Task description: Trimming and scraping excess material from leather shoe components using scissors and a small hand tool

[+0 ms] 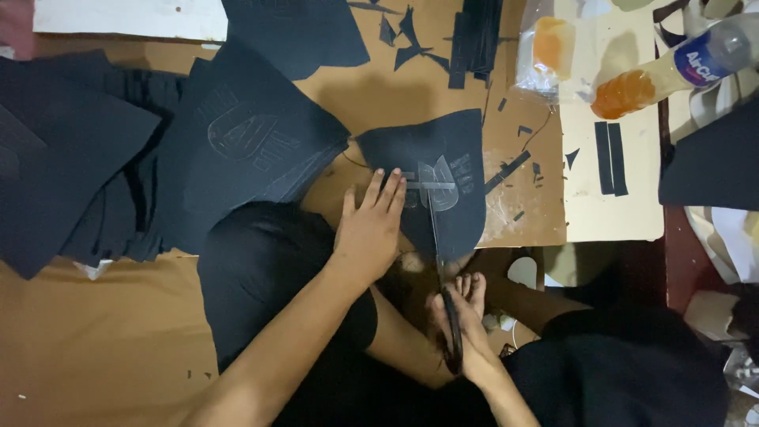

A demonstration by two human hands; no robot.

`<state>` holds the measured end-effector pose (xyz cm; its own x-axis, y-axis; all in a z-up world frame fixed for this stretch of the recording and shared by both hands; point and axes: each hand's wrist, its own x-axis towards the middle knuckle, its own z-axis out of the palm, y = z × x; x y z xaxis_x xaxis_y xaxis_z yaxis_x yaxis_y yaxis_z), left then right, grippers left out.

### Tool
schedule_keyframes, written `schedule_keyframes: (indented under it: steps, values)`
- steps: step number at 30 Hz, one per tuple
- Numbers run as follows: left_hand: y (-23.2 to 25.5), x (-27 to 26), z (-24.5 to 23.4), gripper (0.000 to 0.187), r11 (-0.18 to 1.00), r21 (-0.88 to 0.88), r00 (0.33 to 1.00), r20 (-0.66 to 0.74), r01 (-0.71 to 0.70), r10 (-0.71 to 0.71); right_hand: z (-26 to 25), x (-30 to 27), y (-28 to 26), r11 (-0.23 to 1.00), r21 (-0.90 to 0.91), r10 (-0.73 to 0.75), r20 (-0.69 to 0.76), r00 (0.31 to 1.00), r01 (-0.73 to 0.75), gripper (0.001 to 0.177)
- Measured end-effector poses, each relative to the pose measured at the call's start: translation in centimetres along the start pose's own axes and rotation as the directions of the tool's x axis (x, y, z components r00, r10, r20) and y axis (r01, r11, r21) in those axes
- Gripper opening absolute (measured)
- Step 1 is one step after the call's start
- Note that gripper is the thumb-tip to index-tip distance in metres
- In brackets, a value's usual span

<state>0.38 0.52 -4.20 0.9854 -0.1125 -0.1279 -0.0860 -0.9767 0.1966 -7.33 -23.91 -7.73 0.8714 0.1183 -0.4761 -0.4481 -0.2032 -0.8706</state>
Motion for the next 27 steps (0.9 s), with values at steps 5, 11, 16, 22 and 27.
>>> schedule_keyframes:
  steps: [5, 11, 16, 22, 27]
  values:
    - [0.3, 0.1, -0.6, 0.072, 1.0, 0.022, 0.998, -0.064, 0.014, -0.013, 0.9, 0.2, -3.8, 0.904, -0.409, -0.045, 0.203, 0.978, 0.126, 0.039]
    - [0.2, -0.1, -0.4, 0.071, 1.0, 0.023, 0.996, -0.09, 0.011, -0.009, 1.8, 0.6, -4.4, 0.731, -0.647, -0.122, 0.187, 0.975, 0.216, 0.044]
    - [0.3, 0.2, -0.5, 0.075, 1.0, 0.003, 0.999, -0.032, 0.021, -0.021, 2.2, 1.7, -1.7, 0.796, -0.602, -0.061, 0.019, 0.998, 0.06, 0.04]
    - [0.3, 0.1, -0.7, 0.074, 1.0, 0.02, 1.0, -0.026, 0.013, -0.012, 2.6, 2.5, -0.7, 0.835, -0.536, 0.091, -0.081, 0.993, -0.121, 0.052]
    - [0.2, 0.3, -0.5, 0.076, 1.0, 0.011, 1.0, -0.013, 0.011, -0.011, 4.5, 0.7, -9.0, 0.687, -0.72, 0.217, 0.077, 0.973, -0.096, 0.067]
